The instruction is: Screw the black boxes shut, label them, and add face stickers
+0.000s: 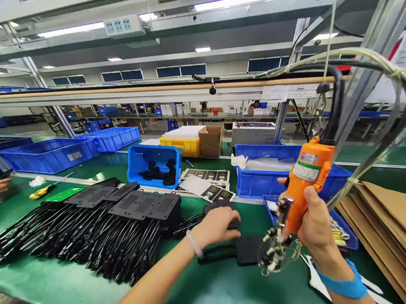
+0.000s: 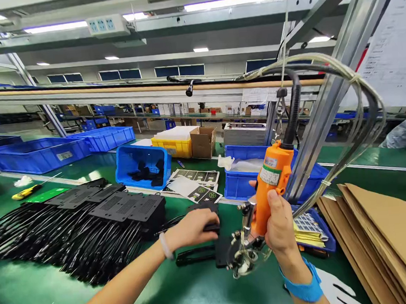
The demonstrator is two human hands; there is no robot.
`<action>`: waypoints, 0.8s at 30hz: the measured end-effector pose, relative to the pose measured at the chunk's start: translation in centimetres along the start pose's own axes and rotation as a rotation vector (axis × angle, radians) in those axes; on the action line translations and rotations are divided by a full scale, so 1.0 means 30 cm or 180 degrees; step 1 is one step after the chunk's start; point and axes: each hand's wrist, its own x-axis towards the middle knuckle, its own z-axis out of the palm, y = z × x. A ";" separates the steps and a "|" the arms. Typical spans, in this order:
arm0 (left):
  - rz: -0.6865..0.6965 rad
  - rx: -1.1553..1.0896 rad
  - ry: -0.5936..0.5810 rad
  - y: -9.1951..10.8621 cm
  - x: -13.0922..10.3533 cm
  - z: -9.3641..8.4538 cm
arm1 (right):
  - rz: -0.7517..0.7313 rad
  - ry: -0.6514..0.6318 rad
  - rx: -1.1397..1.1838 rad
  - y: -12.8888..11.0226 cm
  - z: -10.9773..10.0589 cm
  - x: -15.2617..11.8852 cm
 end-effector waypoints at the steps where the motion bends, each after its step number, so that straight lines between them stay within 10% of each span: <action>1: 0.0048 -0.0040 -0.0088 0.019 -0.042 0.033 | -0.0096 0.0022 0.0027 0.012 0.023 0.006; 10: -0.0166 -0.0090 -0.0044 0.107 -0.149 0.301 | -0.0822 0.0050 -0.0163 0.141 0.174 0.067; 24: -0.0227 -0.0255 0.0267 0.079 -0.165 0.360 | -0.0952 0.0118 -0.0517 0.237 0.201 0.075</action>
